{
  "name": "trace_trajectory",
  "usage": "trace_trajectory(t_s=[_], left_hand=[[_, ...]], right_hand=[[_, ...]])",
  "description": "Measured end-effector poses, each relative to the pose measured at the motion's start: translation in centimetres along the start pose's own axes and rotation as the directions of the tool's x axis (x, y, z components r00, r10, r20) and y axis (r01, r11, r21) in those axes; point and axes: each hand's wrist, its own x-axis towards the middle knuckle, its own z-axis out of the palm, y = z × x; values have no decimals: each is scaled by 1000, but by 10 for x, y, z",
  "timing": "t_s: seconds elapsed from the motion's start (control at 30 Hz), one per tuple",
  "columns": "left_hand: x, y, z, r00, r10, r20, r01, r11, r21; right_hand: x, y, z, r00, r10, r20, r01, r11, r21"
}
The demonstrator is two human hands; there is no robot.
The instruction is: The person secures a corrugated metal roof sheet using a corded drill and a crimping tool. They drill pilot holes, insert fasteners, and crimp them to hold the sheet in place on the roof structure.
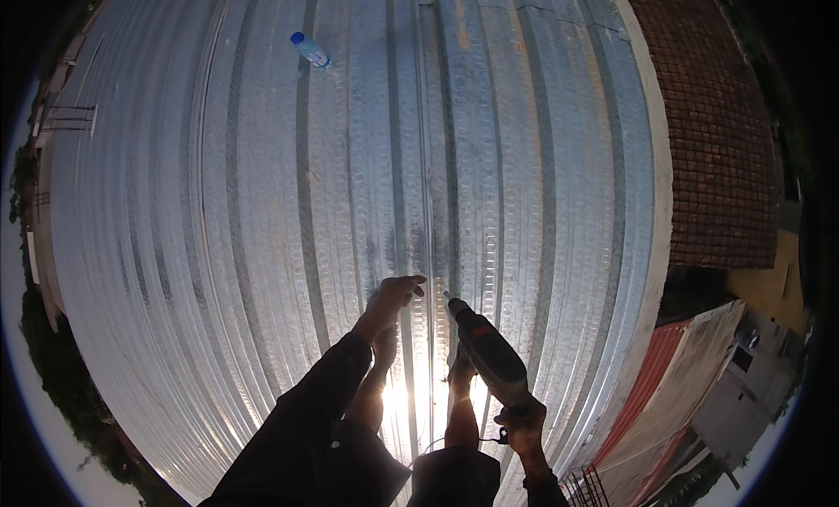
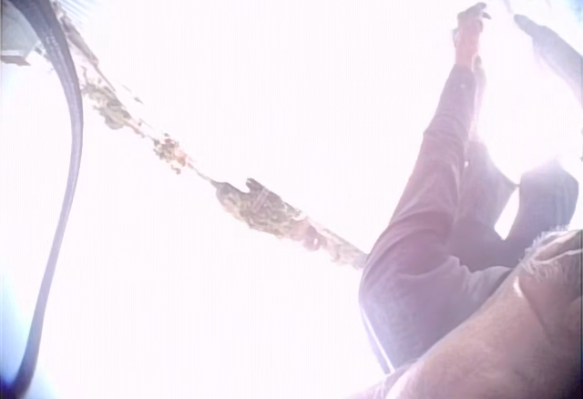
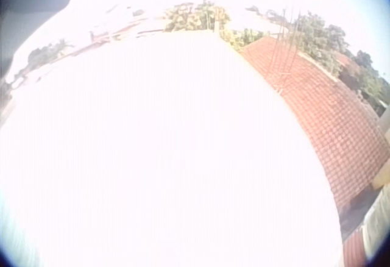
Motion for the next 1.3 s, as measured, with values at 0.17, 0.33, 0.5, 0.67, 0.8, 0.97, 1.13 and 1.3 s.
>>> trace_trajectory(t_s=[0.17, 0.33, 0.5, 0.67, 0.8, 0.97, 1.13, 1.3], left_hand=[[8, 3, -17, 998, 31, 49, -36, 994, 105], [10, 3, -13, 994, -86, -62, 76, 986, -149], [19, -32, 4, 986, -157, -56, 118, 894, -433], [16, -61, 17, 953, -302, 38, 257, 731, -632], [9, -70, 33, 938, -333, 93, 298, 642, -706], [3, -76, 43, 965, -258, 42, 228, 752, -618], [11, -101, 35, 982, -179, 53, 185, 898, -400], [22, -122, 18, 912, -176, 369, 400, 575, -714]], right_hand=[[6, -12, 8, 997, -74, -1, 72, 985, -158], [2, -21, 0, 995, 97, -31, -99, 992, -79], [6, -12, -23, 987, -37, 159, 46, 998, -53], [12, 4, -32, 980, 25, 199, -32, 999, 28], [16, 3, -26, 973, 35, 227, -58, 994, 96], [13, 9, -27, 972, 19, 236, -53, 989, 138], [13, 20, -34, 953, -92, 288, 68, 993, 95], [42, 37, -27, 683, 516, -517, -730, 497, -469]])
